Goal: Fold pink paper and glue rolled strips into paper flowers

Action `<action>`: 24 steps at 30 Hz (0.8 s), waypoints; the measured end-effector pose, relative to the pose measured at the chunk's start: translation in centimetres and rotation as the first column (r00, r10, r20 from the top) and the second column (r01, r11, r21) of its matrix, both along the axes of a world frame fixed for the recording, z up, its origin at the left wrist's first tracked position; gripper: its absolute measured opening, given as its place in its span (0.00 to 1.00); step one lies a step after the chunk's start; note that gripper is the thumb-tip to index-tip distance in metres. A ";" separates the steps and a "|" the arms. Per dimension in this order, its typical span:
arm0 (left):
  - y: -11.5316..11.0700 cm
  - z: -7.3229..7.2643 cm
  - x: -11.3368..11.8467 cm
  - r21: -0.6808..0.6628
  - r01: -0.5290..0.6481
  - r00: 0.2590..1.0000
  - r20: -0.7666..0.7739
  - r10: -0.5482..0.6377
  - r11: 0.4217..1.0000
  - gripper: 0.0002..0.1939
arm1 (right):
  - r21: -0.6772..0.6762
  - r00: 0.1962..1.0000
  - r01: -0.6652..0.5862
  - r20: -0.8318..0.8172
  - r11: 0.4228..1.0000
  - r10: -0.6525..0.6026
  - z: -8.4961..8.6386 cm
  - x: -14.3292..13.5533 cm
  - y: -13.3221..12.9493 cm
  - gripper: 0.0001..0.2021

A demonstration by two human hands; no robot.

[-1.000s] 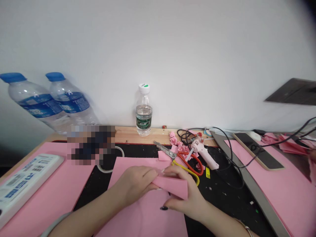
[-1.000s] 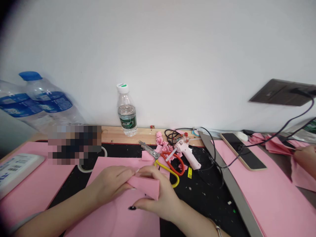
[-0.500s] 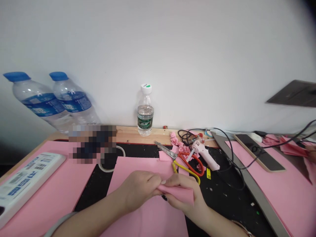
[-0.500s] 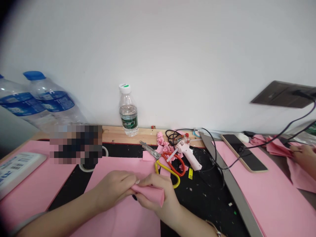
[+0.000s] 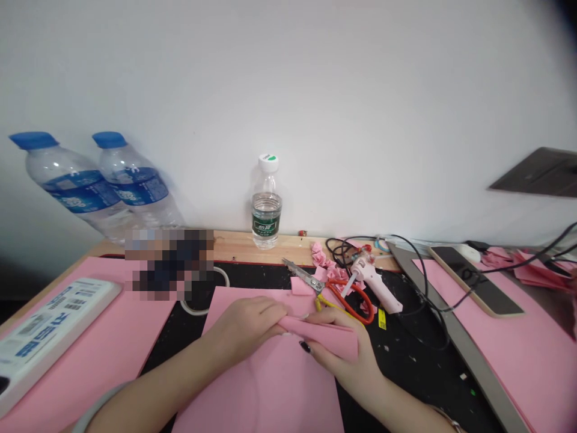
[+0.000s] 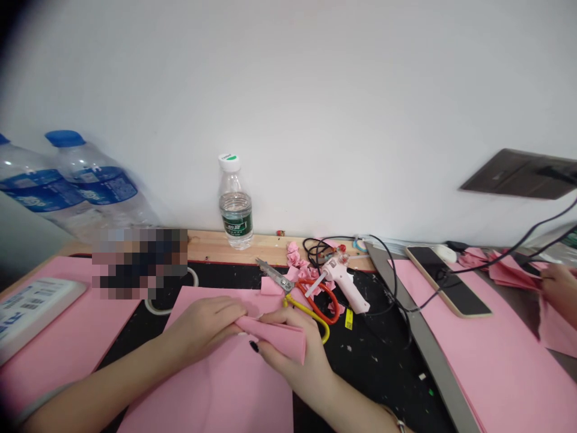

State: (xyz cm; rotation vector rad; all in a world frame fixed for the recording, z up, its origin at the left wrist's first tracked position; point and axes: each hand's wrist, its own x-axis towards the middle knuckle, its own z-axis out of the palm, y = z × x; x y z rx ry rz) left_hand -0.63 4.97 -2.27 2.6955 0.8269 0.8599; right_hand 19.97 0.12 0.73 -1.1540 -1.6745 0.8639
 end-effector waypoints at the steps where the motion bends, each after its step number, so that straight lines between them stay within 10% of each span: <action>1: 0.0 -0.1 0.0 0.020 0.007 1.000 0.001 -0.007 1.000 0.17 | -0.011 1.000 -0.017 0.010 1.000 0.017 -0.1 0.1 0.0 0.07; 17: -0.5 -0.3 0.8 0.214 0.049 0.999 -0.023 -0.045 0.976 0.26 | 0.075 0.996 -0.082 -0.017 0.994 0.084 -1.1 -0.2 -0.1 0.01; 24: -0.2 0.2 0.3 0.035 0.047 0.998 0.041 -0.049 0.998 0.19 | -0.015 0.998 -0.017 -0.063 1.000 0.016 -0.7 -0.1 -0.2 0.01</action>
